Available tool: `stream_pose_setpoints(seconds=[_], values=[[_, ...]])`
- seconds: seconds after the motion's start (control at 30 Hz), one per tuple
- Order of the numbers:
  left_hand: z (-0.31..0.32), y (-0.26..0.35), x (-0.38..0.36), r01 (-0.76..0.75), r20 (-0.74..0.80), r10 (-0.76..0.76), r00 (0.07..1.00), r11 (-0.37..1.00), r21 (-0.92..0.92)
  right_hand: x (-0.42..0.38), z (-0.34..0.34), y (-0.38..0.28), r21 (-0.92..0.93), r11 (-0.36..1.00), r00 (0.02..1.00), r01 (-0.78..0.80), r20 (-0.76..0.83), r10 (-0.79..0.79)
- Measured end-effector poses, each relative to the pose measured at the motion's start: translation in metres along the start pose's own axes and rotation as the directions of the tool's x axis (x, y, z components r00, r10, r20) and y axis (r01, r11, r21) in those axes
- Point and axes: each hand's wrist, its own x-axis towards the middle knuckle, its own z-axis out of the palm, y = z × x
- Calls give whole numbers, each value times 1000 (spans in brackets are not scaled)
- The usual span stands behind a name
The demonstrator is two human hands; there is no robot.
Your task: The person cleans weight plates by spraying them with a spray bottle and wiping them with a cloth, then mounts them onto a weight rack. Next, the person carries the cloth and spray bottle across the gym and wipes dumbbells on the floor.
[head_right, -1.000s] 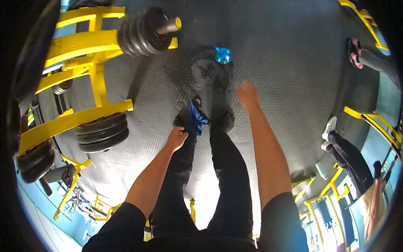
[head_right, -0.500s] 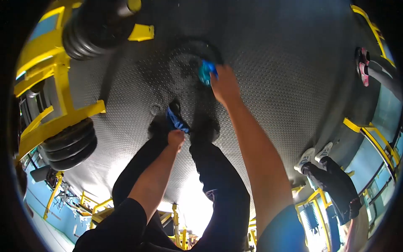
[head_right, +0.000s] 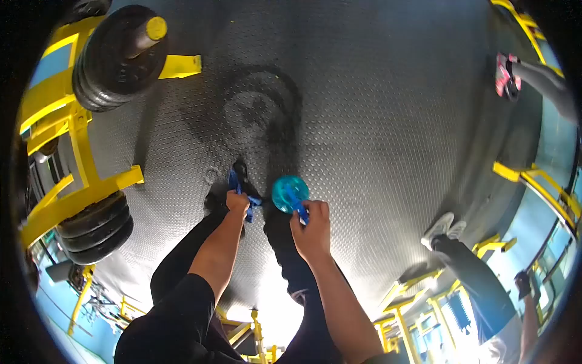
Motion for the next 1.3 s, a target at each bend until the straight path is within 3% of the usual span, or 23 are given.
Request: stream_pose_setpoints(seconds=[0.03,0.1,0.17,0.2,0.23,0.3,0.33,0.4,0.5,0.53,0.6,0.67,0.73,0.8,0.87,0.97,1.03,1.13,1.2,1.3], values=[[-12,6,-20,-10,9,10,1000,1000,15,-2,-5,-5,38,999,1000,21,8,-21],[-67,43,-81,-206,100,207,973,978,-22,-12,4,7,33,994,991,106,-86,-102],[-91,38,-111,-317,140,336,932,938,-140,-27,4,1,-17,999,980,44,-192,-46],[-115,51,-138,-319,156,332,930,942,-102,-36,-3,-9,10,1000,984,27,-175,-25],[-151,71,-170,-255,287,265,921,964,-71,-51,-11,-19,39,999,987,7,-159,0],[-209,74,-206,-262,475,310,824,951,-165,-93,-63,-56,48,995,984,83,-163,-75],[-252,99,-242,-340,497,371,785,928,-156,-107,-87,-69,55,995,986,82,-151,-73],[-275,98,-255,-500,469,558,685,828,-254,-115,-139,-90,58,990,978,128,-172,-116],[-387,154,-356,-386,527,433,731,900,-205,-153,-197,-93,24,995,988,101,-120,-98],[-403,152,-367,-391,519,448,728,893,-222,-158,-212,-92,21,993,979,115,-170,-110],[-433,152,-377,-548,392,629,671,778,-309,-158,-251,-98,-48,990,966,131,-218,-138],[-475,162,-403,-619,275,651,707,758,-206,-161,-286,-111,-30,994,974,109,-197,-113],[-502,157,-395,-548,198,558,806,829,-107,-167,-311,-111,-43,995,974,95,-203,-101],[-546,163,-411,-514,79,541,837,827,-228,-162,-323,-95,-94,988,968,118,-212,-136],[-545,130,-356,-429,22,464,885,835,-346,-153,-331,-92,-54,987,944,154,-286,-163],[-577,127,-348,-302,72,341,937,897,-324,-159,-350,-128,-189,974,937,128,-298,-181],[-588,133,-346,-292,111,363,925,867,-404,-159,-355,-148,-192,976,945,99,-290,-153],[-595,153,-336,-401,164,517,840,796,-453,-167,-357,-194,-202,967,906,155,-361,-220],[-599,191,-344,-516,108,560,822,811,-276,-166,-352,-222,-230,955,871,186,-411,-268],[-594,248,-345,-578,205,639,741,763,-289,-164,-347,-270,-158,966,853,204,-456,-255]])
